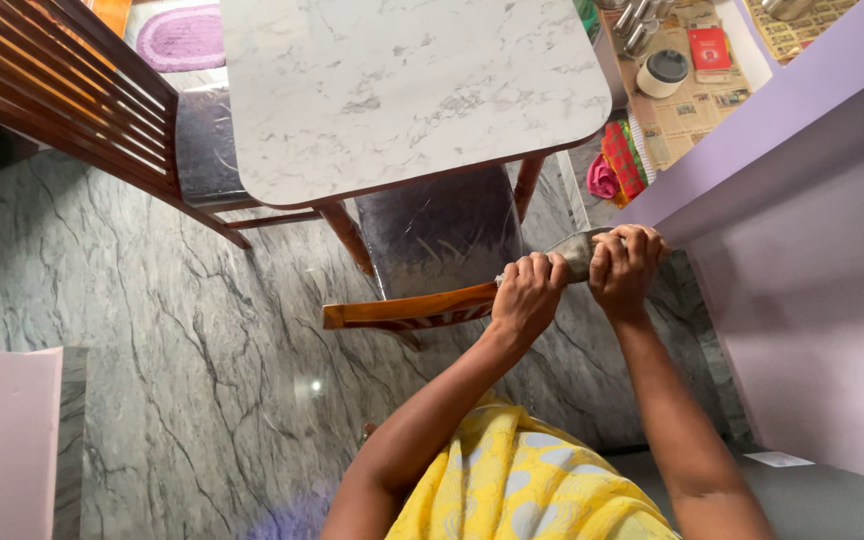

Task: The person wipes the legs and frame of a wooden chair with a cloth. They clean the table leg, the chair's backrest slats, and the seat cushion, which is covered in plastic wrap.

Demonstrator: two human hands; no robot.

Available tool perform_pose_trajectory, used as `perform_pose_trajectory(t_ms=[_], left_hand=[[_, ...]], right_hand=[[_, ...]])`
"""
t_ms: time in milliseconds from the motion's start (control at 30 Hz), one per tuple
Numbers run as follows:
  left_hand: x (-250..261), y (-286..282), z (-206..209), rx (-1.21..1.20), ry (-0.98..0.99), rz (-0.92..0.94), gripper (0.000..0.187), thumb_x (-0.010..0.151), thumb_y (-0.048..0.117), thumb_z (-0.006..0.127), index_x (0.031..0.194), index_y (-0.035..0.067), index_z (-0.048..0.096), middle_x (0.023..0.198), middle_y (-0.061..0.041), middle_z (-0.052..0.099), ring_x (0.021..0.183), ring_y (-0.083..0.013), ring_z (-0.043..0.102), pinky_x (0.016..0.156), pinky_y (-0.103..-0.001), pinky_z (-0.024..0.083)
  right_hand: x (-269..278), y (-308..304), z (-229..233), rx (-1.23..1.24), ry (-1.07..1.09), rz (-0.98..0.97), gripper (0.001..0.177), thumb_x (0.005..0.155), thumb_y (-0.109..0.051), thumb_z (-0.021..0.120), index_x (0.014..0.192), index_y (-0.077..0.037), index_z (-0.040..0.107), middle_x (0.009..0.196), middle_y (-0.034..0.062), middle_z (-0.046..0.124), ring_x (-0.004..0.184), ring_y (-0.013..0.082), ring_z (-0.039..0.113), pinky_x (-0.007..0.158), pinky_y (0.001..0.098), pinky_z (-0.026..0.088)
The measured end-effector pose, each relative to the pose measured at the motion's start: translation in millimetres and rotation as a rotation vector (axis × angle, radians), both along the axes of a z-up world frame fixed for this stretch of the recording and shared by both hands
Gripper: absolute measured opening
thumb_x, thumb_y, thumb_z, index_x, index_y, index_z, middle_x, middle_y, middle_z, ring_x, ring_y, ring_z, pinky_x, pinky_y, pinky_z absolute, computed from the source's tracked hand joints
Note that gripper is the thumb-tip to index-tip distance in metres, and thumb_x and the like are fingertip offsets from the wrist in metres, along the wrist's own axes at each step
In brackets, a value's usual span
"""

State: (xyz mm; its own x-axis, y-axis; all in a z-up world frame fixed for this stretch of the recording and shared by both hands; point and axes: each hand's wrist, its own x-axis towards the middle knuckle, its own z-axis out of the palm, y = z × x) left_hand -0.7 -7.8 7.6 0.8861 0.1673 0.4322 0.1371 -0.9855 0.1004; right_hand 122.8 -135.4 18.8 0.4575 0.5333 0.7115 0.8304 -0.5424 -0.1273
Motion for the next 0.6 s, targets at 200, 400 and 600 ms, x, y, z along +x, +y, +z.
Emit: perform_pose_trajectory(t_ms=[200,400,600], left_hand=[[-41.7,28.7,-4.5,-0.005,0.006,0.003,0.039,0.09,0.022,0.065,0.123,0.003,0.055,0.106,-0.011,0.063,0.093,-0.0241,0.061,0.081,-0.039,0.047],[-112.3,87.4,-4.0,-0.043,0.071,0.014,0.042,0.088,0.02,0.064,0.125,0.003,0.053,0.108,-0.011,0.06,0.099,-0.0269,0.057,0.091,-0.044,0.043],[-174.7,141.3,-2.5,0.022,0.168,0.123,0.049,0.085,0.019,0.062,0.131,0.005,0.051,0.116,-0.013,0.057,0.11,-0.0309,0.055,0.109,-0.05,0.038]], right_hand=[[-36.6,25.3,-18.5,-0.092,-0.067,0.004,0.029,0.11,-0.028,0.05,0.104,-0.007,0.068,0.112,0.0104,0.068,0.122,0.031,0.06,0.12,0.0572,0.029],[-101.6,79.3,-35.8,-0.095,0.04,0.074,0.032,0.108,-0.03,0.048,0.099,-0.005,0.067,0.102,0.0098,0.065,0.111,0.0312,0.06,0.115,0.0571,0.033],[-173.8,137.9,-33.5,-0.084,-0.062,0.102,0.042,0.104,-0.043,0.047,0.11,-0.006,0.066,0.11,0.0103,0.062,0.112,0.0304,0.057,0.11,0.058,0.031]])
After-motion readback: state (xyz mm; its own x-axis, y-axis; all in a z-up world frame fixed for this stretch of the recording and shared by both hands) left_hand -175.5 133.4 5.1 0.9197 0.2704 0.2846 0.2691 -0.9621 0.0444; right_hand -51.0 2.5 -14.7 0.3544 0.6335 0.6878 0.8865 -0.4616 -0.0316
